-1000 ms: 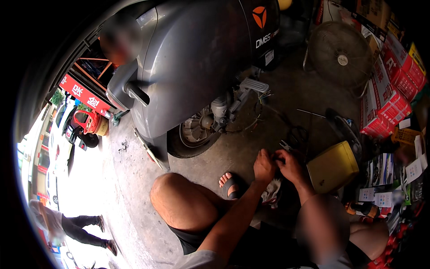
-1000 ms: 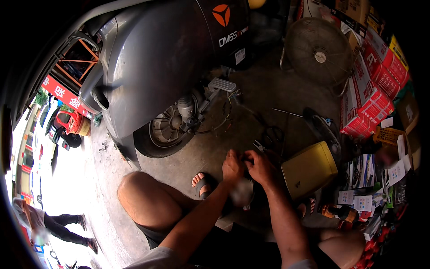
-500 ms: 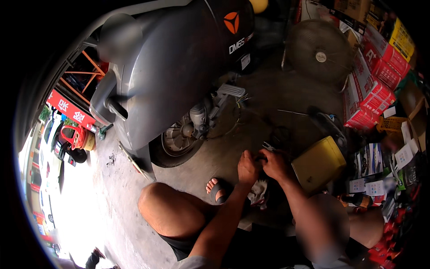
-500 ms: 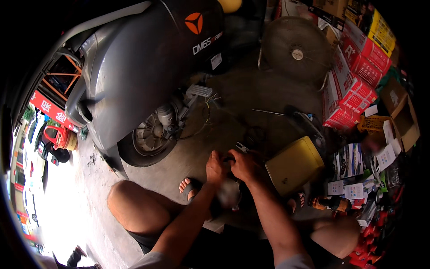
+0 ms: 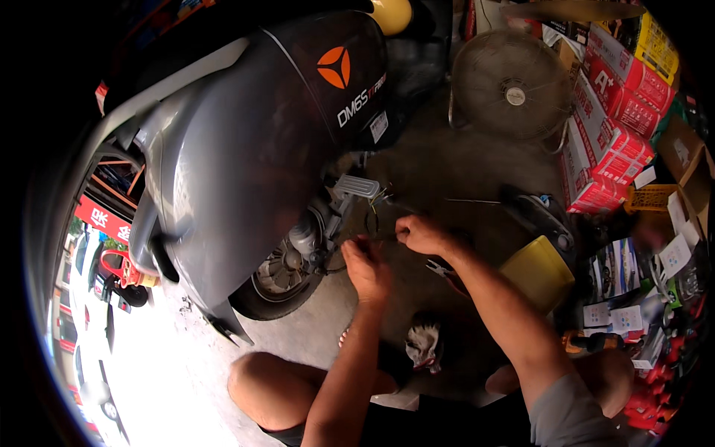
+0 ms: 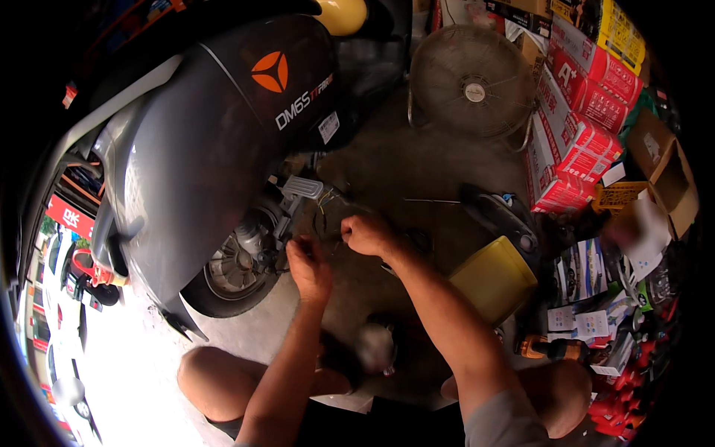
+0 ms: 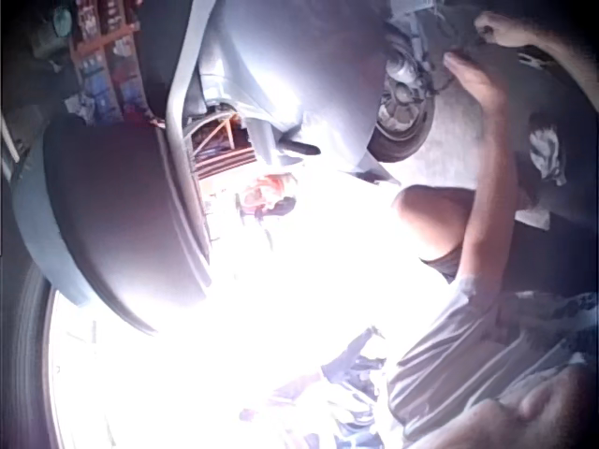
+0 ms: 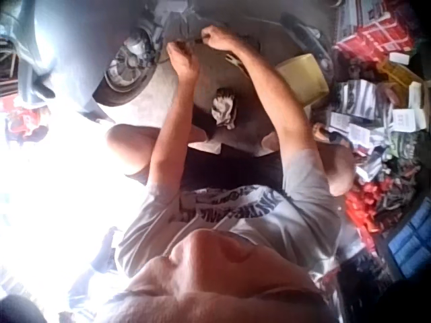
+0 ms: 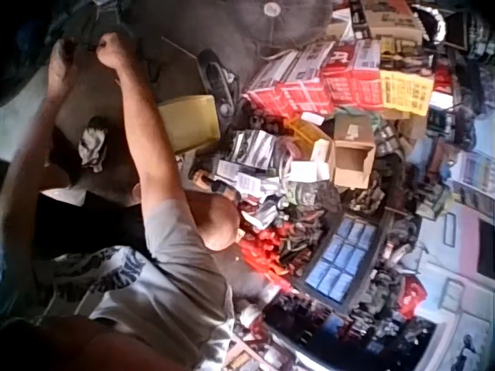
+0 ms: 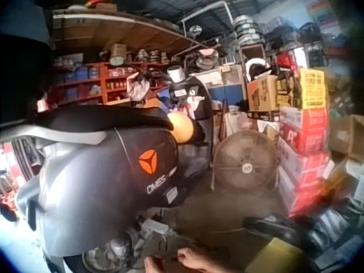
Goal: The person sits on the floor in a workshop and works on the wiring of a scooter. They use pliers to strip and twist wires near the scooter's engine area.
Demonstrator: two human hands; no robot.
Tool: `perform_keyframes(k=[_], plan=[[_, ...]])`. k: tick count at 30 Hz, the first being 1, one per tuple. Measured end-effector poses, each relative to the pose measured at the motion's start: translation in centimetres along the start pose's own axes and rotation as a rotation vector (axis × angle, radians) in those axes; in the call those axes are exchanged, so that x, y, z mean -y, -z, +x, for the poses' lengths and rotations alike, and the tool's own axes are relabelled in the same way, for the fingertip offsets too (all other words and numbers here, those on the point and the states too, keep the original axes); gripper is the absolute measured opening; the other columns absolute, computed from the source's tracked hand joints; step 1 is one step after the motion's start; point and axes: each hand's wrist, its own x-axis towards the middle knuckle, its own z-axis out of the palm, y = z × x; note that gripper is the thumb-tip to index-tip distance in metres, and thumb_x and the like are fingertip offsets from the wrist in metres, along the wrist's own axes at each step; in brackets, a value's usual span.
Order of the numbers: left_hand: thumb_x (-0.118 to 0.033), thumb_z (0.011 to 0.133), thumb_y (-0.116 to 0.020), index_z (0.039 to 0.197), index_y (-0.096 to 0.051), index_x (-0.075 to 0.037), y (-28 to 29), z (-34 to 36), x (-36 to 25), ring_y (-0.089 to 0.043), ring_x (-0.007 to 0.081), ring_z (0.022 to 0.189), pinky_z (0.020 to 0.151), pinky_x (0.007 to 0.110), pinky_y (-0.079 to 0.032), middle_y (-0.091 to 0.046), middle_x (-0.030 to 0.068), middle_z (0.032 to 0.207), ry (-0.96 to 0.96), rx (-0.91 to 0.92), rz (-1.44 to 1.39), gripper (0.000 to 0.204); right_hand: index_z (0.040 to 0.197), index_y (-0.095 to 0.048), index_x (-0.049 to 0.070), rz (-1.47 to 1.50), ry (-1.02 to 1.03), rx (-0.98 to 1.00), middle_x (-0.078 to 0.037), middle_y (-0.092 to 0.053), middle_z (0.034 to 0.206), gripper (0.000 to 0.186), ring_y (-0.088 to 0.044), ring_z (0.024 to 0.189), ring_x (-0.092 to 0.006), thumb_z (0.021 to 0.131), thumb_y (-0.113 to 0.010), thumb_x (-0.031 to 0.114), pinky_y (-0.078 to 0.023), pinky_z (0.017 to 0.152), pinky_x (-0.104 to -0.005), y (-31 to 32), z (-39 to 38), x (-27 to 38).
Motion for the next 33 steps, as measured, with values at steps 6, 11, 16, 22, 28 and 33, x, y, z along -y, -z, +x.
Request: perform_keyframes(k=[6, 11, 16, 22, 28, 33], plan=[[0.0, 0.08, -0.057, 0.095, -0.051, -0.001, -0.7, 2.6, 2.8, -0.057, 0.027, 0.081, 0.073, 0.036, -0.047, -0.056, 0.0131, 0.088, -0.024, 0.043, 0.138, 0.016, 0.088, -0.066, 0.01, 0.14, 0.027, -0.081, -0.012, -0.066, 0.083, 0.017, -0.064, 0.08, -0.0286, 0.078, -0.061, 0.023, -0.049, 0.071, -0.0371, -0.6, 3.2, -1.5], [0.0, 0.078, -0.056, 0.095, -0.052, -0.001, -1.4, 2.9, 4.2, -0.059, 0.0304, 0.079, 0.072, 0.037, -0.047, -0.06, 0.0133, 0.085, 0.092, 0.19, 0.061, 0.017, 0.088, -0.066, 0.01, 0.224, 0.002, -0.036, -0.011, -0.067, 0.082, 0.019, -0.063, 0.079, -0.0297, 0.08, -0.059, 0.026, -0.049, 0.07, -0.0373, -1.5, 4.1, -2.0], [0.001, 0.078, -0.056, 0.094, -0.052, -0.002, -1.8, 2.8, 3.7, -0.061, 0.0317, 0.078, 0.071, 0.037, -0.048, -0.062, 0.0135, 0.087, 0.118, 0.22, -0.02, 0.017, 0.089, -0.066, 0.012, 0.156, -0.018, -0.043, -0.01, -0.067, 0.085, 0.02, -0.063, 0.081, -0.03, 0.081, -0.058, 0.029, -0.049, 0.071, -0.0377, -1.9, 4.2, -1.5], [0.0, 0.079, -0.055, 0.095, -0.052, -0.003, -2.0, 2.9, 3.6, -0.062, 0.0328, 0.083, 0.072, 0.038, -0.048, -0.062, 0.0147, 0.088, 0.12, 0.212, 0.018, 0.016, 0.087, -0.067, 0.014, 0.039, -0.034, -0.065, -0.01, -0.066, 0.082, 0.018, -0.064, 0.08, -0.0297, 0.08, -0.059, 0.028, -0.05, 0.069, -0.0389, -2.1, 3.8, -0.3], [0.0, 0.08, -0.055, 0.094, -0.052, -0.005, -2.3, 2.8, 3.5, -0.062, 0.0343, 0.082, 0.071, 0.039, -0.048, -0.063, 0.0146, 0.086, 0.127, 0.203, 0.03, 0.016, 0.082, -0.067, 0.014, 0.058, -0.053, -0.132, -0.01, -0.066, 0.078, 0.017, -0.064, 0.075, -0.0306, 0.078, -0.059, 0.028, -0.05, 0.066, -0.0403, -3.0, 3.9, -0.8], [0.0, 0.08, -0.054, 0.093, -0.054, -0.006, -2.2, 2.8, 3.3, -0.063, 0.0345, 0.081, 0.07, 0.039, -0.048, -0.064, 0.014, 0.087, 0.114, 0.216, 0.067, 0.015, 0.082, -0.067, 0.014, 0.07, -0.058, -0.105, -0.011, -0.066, 0.08, 0.016, -0.064, 0.077, -0.0311, 0.078, -0.059, 0.028, -0.05, 0.066, -0.0403, -3.2, 4.0, -0.7]])
